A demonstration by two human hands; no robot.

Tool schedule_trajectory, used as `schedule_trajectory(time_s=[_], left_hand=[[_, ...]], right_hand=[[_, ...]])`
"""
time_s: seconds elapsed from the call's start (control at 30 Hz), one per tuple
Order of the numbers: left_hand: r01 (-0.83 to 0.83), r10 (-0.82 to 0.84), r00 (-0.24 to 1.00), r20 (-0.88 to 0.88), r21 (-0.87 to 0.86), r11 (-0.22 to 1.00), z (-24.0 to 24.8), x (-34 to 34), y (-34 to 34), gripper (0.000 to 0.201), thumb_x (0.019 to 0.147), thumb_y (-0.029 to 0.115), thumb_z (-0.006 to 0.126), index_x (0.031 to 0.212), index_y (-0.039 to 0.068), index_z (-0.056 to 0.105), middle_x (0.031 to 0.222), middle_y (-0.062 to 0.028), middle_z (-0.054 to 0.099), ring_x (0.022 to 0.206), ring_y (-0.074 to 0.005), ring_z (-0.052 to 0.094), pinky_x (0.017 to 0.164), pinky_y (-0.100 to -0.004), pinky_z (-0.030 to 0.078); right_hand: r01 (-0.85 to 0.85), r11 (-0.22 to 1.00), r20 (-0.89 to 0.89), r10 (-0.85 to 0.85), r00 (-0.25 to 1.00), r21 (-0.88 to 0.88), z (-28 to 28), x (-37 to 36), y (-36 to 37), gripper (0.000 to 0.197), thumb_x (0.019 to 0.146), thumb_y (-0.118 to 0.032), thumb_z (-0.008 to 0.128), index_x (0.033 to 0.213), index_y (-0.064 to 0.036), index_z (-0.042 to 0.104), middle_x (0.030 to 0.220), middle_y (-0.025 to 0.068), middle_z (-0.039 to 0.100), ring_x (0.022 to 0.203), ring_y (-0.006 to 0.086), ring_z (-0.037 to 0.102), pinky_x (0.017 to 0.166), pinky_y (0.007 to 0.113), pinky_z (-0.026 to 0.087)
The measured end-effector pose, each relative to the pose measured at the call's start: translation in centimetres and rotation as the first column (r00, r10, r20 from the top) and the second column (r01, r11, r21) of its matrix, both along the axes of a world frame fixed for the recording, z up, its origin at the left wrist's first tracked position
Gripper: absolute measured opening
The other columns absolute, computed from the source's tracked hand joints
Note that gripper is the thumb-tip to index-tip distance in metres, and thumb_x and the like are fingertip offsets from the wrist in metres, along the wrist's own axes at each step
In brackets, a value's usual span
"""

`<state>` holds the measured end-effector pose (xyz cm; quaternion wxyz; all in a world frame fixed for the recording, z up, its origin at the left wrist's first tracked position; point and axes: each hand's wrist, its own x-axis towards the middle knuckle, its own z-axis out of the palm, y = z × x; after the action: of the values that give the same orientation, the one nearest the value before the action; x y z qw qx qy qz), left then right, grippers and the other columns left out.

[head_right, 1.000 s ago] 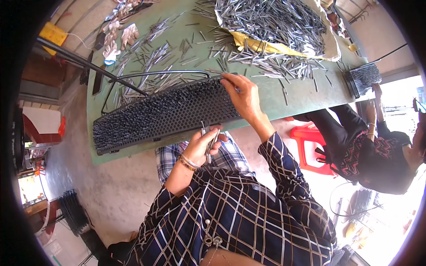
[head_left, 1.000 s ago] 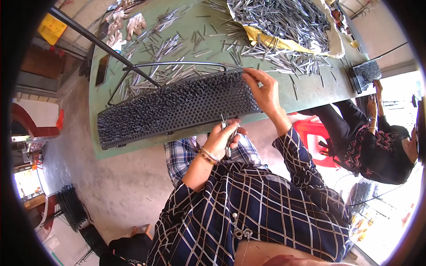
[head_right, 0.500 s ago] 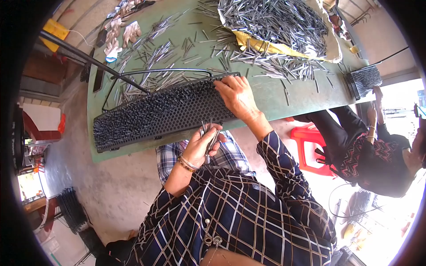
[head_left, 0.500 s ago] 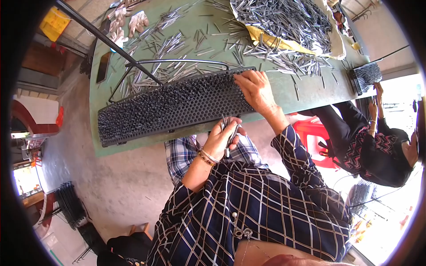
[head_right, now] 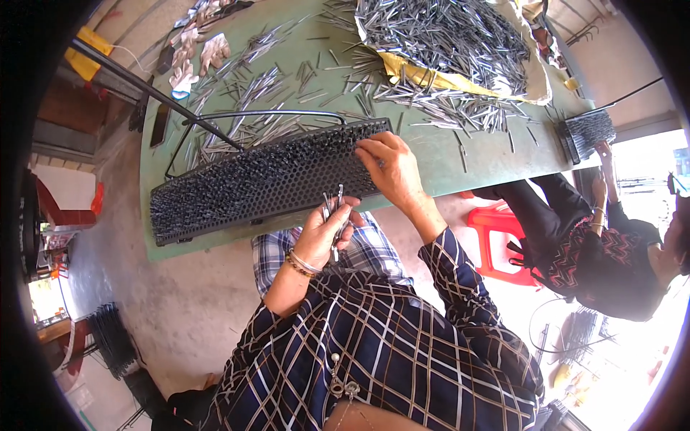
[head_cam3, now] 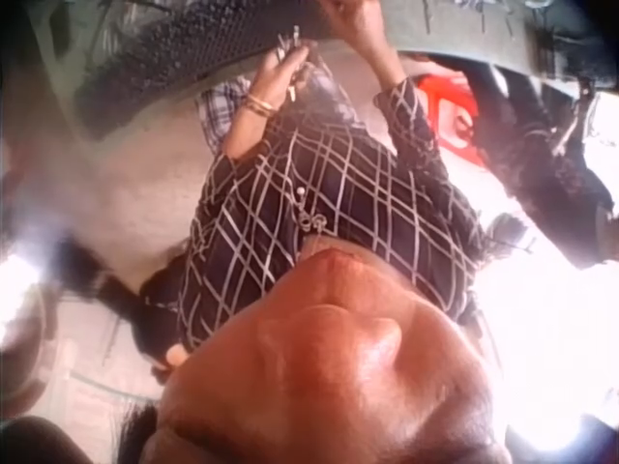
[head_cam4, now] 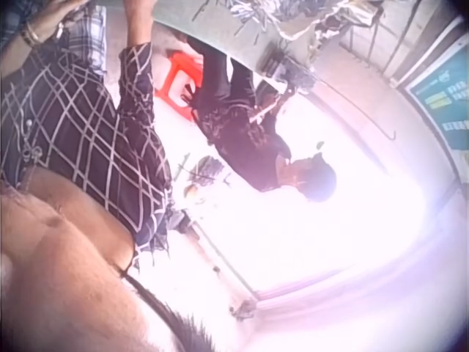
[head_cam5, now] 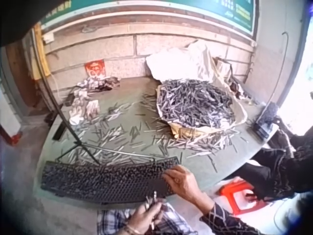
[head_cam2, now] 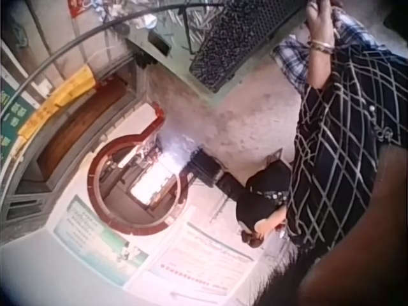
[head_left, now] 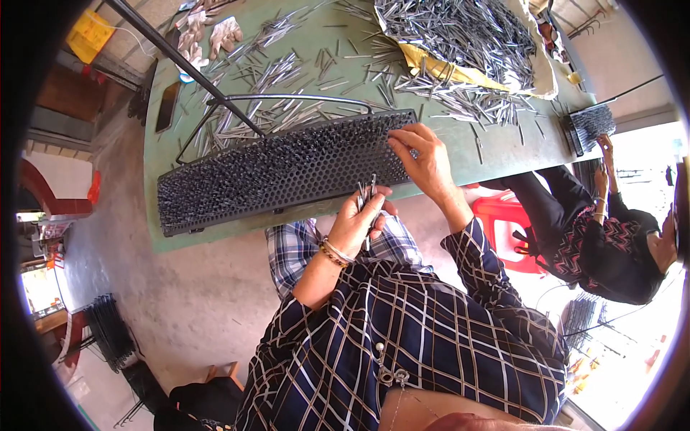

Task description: The recorder is inserting small metal pins into a perforated black template as part of an assembly task.

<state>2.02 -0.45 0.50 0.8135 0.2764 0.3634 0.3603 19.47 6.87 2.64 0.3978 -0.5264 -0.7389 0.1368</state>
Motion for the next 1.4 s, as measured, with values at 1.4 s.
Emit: schedule_trajectory(time_s=[1.4], left_hand=[[0.058,-0.043,0.995,0.088,-0.183,0.981,-1.0,0.4,0.1,0.024,0.093,0.017,0.053,0.113,0.004,0.054,0.085,-0.0072,0.059,0.064,-0.0064,0.049,0.050,-0.0178,0.040]], right_hand=[[0.058,0.998,-0.137,-0.053,0.989,0.032,-1.0,1.2,2.8,0.015,0.078,-0.014,0.069,0.086,-0.0026,0.067,0.076,0.0082,0.064,0.071,0.0255,0.059,0.066,0.035,0.046]])
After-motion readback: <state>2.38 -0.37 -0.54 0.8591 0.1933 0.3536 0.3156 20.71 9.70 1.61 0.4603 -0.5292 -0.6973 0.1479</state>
